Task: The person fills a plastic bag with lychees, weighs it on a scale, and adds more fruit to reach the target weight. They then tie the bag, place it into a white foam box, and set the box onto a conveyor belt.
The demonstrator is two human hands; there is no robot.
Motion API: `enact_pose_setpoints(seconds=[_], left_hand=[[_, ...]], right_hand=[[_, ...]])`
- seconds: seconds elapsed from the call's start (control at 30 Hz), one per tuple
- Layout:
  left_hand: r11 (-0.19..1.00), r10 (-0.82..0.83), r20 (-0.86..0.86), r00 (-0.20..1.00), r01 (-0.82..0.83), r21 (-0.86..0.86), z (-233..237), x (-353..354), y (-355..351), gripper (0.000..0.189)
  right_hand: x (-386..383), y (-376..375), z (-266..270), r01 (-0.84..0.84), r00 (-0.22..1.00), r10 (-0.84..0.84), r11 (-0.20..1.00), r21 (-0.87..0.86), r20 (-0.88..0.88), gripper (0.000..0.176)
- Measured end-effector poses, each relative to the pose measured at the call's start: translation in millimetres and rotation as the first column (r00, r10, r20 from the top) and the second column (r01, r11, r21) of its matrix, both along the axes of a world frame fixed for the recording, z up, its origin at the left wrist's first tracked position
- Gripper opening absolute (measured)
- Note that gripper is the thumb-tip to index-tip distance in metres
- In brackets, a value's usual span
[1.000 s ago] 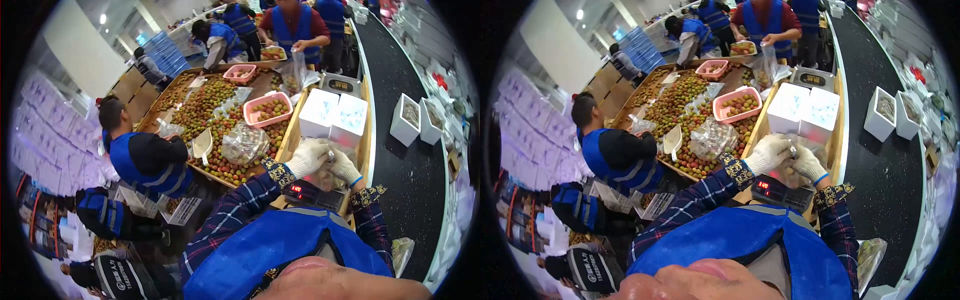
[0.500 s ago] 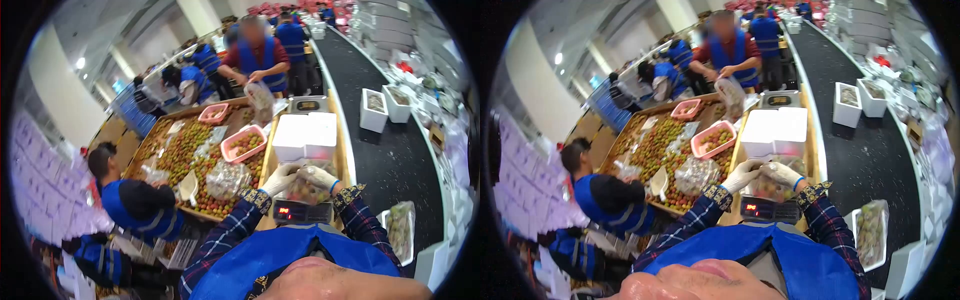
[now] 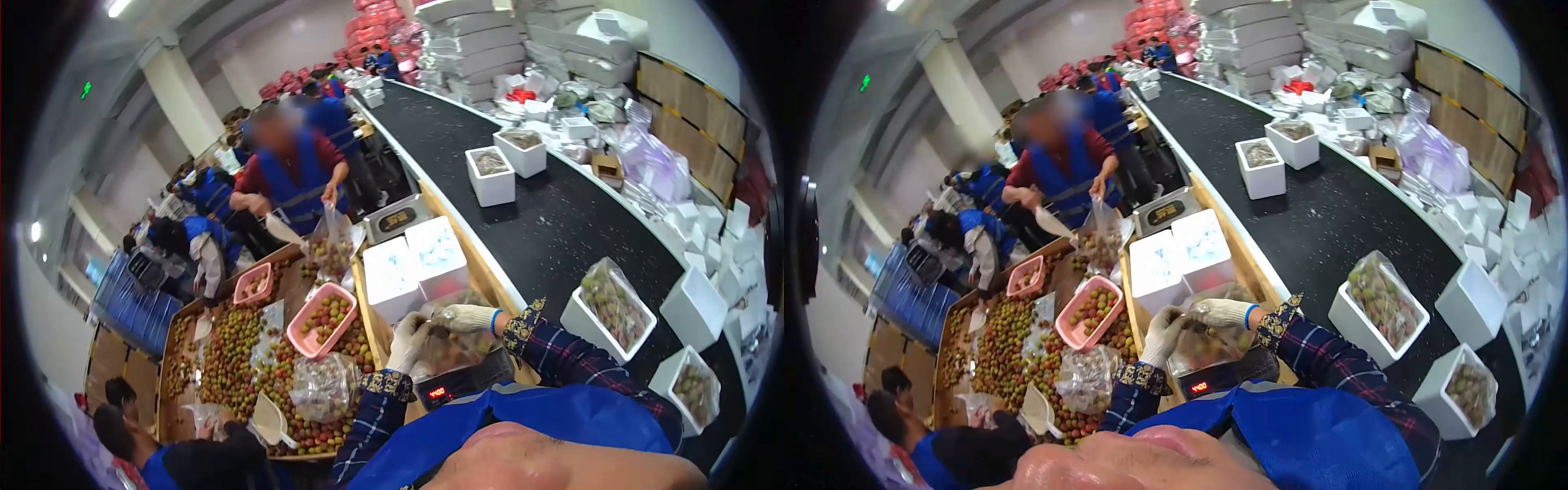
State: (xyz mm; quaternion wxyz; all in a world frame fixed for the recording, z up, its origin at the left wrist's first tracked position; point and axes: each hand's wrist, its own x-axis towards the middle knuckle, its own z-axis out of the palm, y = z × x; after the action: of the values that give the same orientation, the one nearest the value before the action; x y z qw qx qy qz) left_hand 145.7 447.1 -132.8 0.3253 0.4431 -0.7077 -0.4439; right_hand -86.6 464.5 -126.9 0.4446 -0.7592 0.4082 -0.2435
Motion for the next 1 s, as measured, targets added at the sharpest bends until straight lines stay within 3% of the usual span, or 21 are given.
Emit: enact_pose_setpoints(seconds=[0.03,0.07,0.13,0.17,0.2,0.27,0.33,0.4,0.47,0.53,0.6,0.63,0.67,0.7,0.77,0.83,0.87,0.9,0.93,0.97,1.0], left_hand=[[0.997,0.018,-0.129,0.992,-0.008,0.077,4,-1,-1,0.013],[0.996,0.002,-0.129,0.992,0.009,0.086,8,0,2,0.013],[0.928,0.130,-0.272,0.954,-0.020,0.372,24,5,3,0.009],[0.895,0.127,-0.369,0.921,0.054,0.442,16,10,1,0.009],[0.890,0.114,-0.367,0.923,0.070,0.451,17,11,1,0.009],[0.868,-0.030,-0.347,0.937,0.196,0.455,16,12,3,0.010],[0.861,-0.091,-0.309,0.947,0.231,0.454,12,8,-2,0.010],[0.855,-0.139,-0.322,0.936,0.278,0.439,28,2,3,0.010],[0.811,-0.158,-0.324,0.933,0.310,0.496,22,-1,1,0.011],[0.975,-0.074,-0.199,0.977,0.113,0.193,9,-8,-2,0.017],[0.992,0.068,-0.145,0.987,-0.082,-0.097,8,-18,-5,0.055],[0.992,0.018,-0.116,0.993,-0.032,-0.119,-4,-19,-12,0.063],[0.990,-0.030,-0.086,0.996,0.018,-0.140,-17,-17,-20,0.070],[0.993,-0.034,-0.081,0.996,0.025,-0.112,-13,-17,-21,0.070],[0.971,-0.233,0.265,0.936,0.211,0.108,8,-20,-29,0.062],[0.965,-0.263,0.294,0.919,0.242,0.107,8,-20,-34,0.051],[0.956,-0.292,0.327,0.899,0.274,0.101,7,-19,-36,0.042],[0.956,-0.292,0.325,0.900,0.272,0.106,8,-21,-39,0.042],[0.958,-0.277,0.485,0.829,0.274,0.079,9,-23,-43,0.037],[0.960,-0.246,0.632,0.735,0.275,0.053,9,-23,-45,0.034],[0.965,-0.232,0.633,0.738,0.255,0.057,0,-22,-46,0.034]], right_hand=[[-3,-3,7,-0.003,0.998,0.006,0.999,-0.045,0.068,0.041],[-5,-1,9,-0.006,0.991,0.018,0.996,-0.089,0.134,0.041],[0,-4,19,0.066,0.987,-0.046,0.990,-0.126,0.155,0.039],[-4,-4,24,0.102,0.973,-0.126,0.987,0.126,0.192,0.037],[-3,-2,35,0.126,0.953,-0.216,0.920,0.372,0.211,0.036],[-2,-15,8,0.146,0.944,-0.227,0.939,0.312,0.240,0.033],[2,-24,15,0.171,0.985,-0.171,0.971,0.164,-0.014,0.032],[8,-20,42,0.245,0.969,-0.231,0.909,0.336,-0.083,0.027],[7,-24,32,0.231,0.965,-0.264,0.868,0.440,0.014,0.028],[5,-26,31,0.259,0.953,-0.303,0.856,0.447,0.028,0.027],[11,-19,63,0.228,0.960,-0.276,0.870,0.436,0.048,0.025],[8,-21,55,0.121,0.969,-0.206,0.876,0.466,0.137,0.023],[14,-19,52,0.225,0.968,-0.247,0.926,0.303,0.036,0.021],[14,-21,47,0.209,0.976,-0.214,0.915,0.344,-0.023,0.024],[14,-23,50,0.191,0.981,-0.172,0.904,0.382,-0.085,0.029],[20,-15,69,0.187,0.911,-0.143,0.979,0.078,-0.387,0.029],[20,-11,63,0.186,0.910,-0.140,0.979,0.082,-0.390,0.029],[20,-7,56,0.142,0.888,-0.178,0.983,-0.116,-0.423,0.030],[21,-5,50,0.081,0.867,-0.220,0.948,-0.309,-0.447,0.032],[23,-4,42,0.071,0.814,-0.228,0.952,-0.298,-0.534,0.034],[24,-3,38,0.052,0.820,-0.209,0.954,-0.295,-0.532,0.034]])
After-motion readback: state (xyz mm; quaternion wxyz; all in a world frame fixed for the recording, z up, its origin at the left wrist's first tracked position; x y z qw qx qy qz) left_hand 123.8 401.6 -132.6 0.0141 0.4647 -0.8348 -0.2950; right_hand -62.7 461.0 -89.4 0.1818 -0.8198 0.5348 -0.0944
